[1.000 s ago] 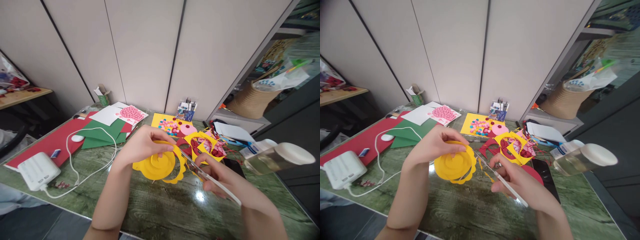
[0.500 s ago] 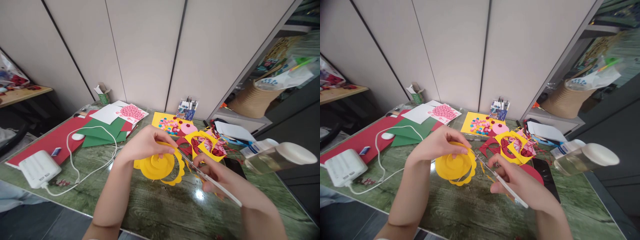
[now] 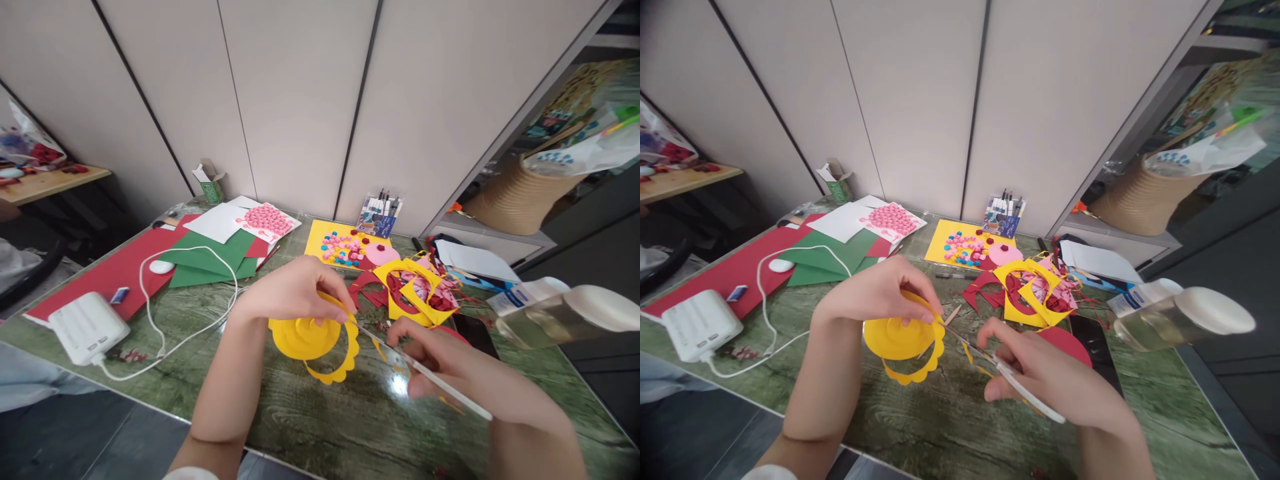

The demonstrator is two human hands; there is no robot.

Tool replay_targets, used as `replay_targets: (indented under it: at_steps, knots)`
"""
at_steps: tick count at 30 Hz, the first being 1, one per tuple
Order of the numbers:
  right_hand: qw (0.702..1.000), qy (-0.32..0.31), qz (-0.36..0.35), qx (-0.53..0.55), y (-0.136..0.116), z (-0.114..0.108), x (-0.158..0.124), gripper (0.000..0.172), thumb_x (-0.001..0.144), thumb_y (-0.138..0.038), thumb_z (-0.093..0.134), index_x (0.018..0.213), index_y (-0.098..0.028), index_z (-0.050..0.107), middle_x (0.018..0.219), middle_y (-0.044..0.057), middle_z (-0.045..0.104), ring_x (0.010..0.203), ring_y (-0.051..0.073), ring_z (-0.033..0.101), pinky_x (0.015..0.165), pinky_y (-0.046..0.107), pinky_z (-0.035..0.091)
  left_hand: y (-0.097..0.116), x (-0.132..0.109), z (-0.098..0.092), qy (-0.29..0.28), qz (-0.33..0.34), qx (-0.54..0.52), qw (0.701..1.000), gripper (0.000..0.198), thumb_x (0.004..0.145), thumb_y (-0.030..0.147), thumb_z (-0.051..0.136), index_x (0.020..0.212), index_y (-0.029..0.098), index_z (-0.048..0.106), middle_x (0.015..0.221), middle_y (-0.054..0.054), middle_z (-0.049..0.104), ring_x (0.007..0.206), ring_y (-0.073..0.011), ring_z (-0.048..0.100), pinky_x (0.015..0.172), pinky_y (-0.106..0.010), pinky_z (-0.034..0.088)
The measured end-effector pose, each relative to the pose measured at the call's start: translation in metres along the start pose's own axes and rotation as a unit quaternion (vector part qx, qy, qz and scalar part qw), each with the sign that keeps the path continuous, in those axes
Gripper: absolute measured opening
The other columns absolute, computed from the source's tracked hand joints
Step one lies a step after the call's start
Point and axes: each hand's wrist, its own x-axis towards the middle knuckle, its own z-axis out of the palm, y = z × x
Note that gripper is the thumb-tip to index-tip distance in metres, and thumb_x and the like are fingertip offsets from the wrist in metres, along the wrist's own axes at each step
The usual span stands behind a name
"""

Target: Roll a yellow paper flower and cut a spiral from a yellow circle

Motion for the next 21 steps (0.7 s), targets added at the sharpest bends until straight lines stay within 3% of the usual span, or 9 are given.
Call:
replay_targets:
  at_steps: [8, 21]
  knots:
    - [0.998, -0.015, 0.015, -0.059, -0.0002, 0.0013, 0.0018, 0.018, 0.084, -0.029, 0.056, 0.096, -0.026, 0.043, 0.063, -0.007, 0.049, 0.053, 0.009, 0.038, 0.049, 0.020, 0.026, -0.0013, 0.0000, -0.0003, -0.032, 0.007, 0.049, 0.998, 0.012, 0.069, 0.020, 0.063, 0.077, 0.019, 0.073, 0.067, -0.001, 0.069, 0.046, -0.0080, 0.056, 0.045, -0.017, 0.042]
    - [0.996, -0.014, 0.008, -0.082, 0.0030, 0.0027, 0.0046, 0.014, 0.085, -0.025, 0.054, 0.093, -0.025, 0.043, 0.059, -0.007, 0.046, 0.055, 0.010, 0.047, 0.049, 0.019, 0.027, -0.0056, 0.0045, 0.0010, -0.070, 0.016, 0.117, 0.991, 0.014, 0.072, 0.019, 0.060, 0.078, 0.020, 0.072, 0.067, 0.000, 0.070, 0.048, -0.0087, 0.060, 0.047, -0.017, 0.042]
